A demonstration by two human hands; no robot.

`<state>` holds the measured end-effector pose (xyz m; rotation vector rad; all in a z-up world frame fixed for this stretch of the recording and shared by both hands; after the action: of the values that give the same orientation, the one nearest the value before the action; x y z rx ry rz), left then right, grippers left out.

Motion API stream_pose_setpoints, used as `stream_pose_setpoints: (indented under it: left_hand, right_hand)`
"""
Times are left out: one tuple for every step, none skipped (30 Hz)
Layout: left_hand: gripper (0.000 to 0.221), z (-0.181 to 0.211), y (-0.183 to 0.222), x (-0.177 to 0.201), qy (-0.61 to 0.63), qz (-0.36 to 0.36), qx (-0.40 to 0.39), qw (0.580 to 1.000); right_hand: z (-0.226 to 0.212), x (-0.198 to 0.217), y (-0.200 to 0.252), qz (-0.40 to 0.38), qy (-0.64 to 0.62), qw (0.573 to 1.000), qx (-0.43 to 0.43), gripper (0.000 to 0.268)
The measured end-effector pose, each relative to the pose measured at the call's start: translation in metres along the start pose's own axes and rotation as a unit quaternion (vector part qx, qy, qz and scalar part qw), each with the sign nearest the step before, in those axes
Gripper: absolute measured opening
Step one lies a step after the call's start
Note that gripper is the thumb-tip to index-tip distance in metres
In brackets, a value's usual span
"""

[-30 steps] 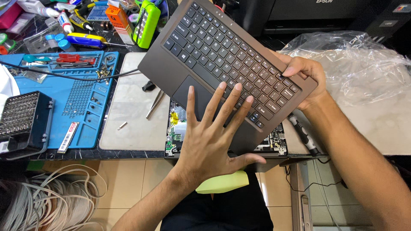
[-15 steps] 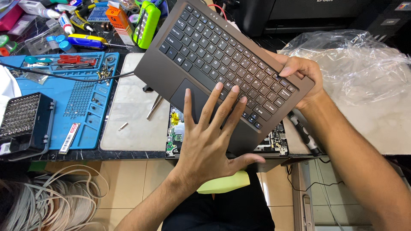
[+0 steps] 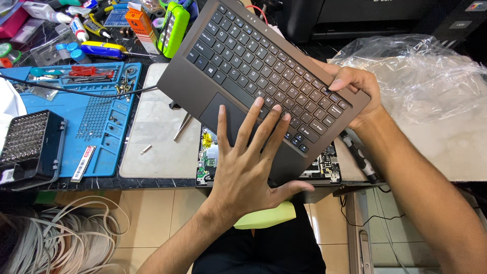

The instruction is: The person removes a plastic wrap from a laptop keyboard assembly, then places it aside. They then use a screwdriver to tighten screws on the laptop's internal components.

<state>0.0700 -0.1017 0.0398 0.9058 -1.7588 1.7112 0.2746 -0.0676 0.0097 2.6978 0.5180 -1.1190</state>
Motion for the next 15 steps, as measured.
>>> stream_pose_setpoints:
  left_hand:
    - [0.100,0.001,-0.001,0.001,0.000,0.000,0.000,1.000]
    - [0.099,0.001,-0.001,0.002,0.000,0.002,-0.002,1.000]
    - [0.098,0.002,-0.002,0.004,-0.001,0.004,-0.003,1.000]
    - [0.098,0.003,-0.002,0.004,-0.001,0.004,-0.003,1.000]
    - [0.098,0.004,-0.002,0.004,-0.003,0.003,-0.005,1.000]
    - [0.099,0.004,-0.003,0.004,-0.005,0.002,-0.008,1.000]
    - [0.099,0.005,-0.003,0.004,-0.006,0.002,-0.009,1.000]
    - [0.099,0.006,-0.003,0.003,-0.009,0.002,-0.010,1.000]
    - [0.099,0.007,-0.004,0.003,-0.012,0.002,-0.011,1.000]
    - [0.099,0.009,-0.005,0.004,-0.012,0.002,-0.013,1.000]
    - [0.097,0.011,-0.007,0.006,-0.007,0.008,-0.012,1.000]
    - [0.096,0.013,-0.009,0.007,-0.003,0.016,-0.013,1.000]
    - [0.096,0.016,-0.011,0.007,-0.003,0.018,-0.015,1.000]
    - [0.096,0.018,-0.012,0.007,-0.006,0.013,-0.017,1.000]
    - [0.095,0.020,-0.014,0.006,-0.009,0.008,-0.019,1.000]
  right_hand:
    - [0.000,0.002,0.001,0.000,0.000,1.000,0.000,0.079]
    - [0.000,0.003,0.001,-0.001,0.000,1.000,-0.001,0.080]
    - [0.000,0.005,0.002,-0.001,0.001,1.000,-0.003,0.081]
    - [0.000,0.004,0.003,-0.002,0.001,1.000,-0.002,0.081]
    - [0.000,0.003,0.004,-0.002,-0.001,1.000,-0.002,0.079]
    - [0.000,0.002,0.005,-0.002,-0.003,1.000,0.000,0.078]
    - [-0.001,0.002,0.006,-0.002,-0.003,1.000,0.001,0.078]
    - [-0.001,0.003,0.008,0.005,0.001,1.000,0.003,0.078]
    - [-0.002,0.004,0.010,0.011,0.005,1.000,0.005,0.079]
    - [-0.002,0.003,0.012,0.012,0.005,1.000,0.006,0.079]
    - [-0.002,0.001,0.014,0.010,0.001,1.000,0.006,0.077]
    - [-0.003,-0.002,0.017,0.009,-0.001,1.000,0.006,0.076]
    - [-0.005,-0.002,0.021,0.010,0.001,1.000,0.008,0.076]
    - [-0.007,-0.003,0.025,0.013,-0.001,1.000,0.012,0.077]
    - [-0.009,-0.004,0.029,0.016,-0.003,1.000,0.016,0.078]
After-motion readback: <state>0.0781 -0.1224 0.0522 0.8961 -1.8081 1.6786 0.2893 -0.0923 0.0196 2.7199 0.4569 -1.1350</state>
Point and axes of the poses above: each hand's wrist, its own y-axis away from the middle knuckle, its own x-axis out of the back of the hand, z = x × y, the point moved 7 cm from there along -y, towards the middle knuckle, and after that the axes turned 15 degrees about -x, right-handed, at the moved point
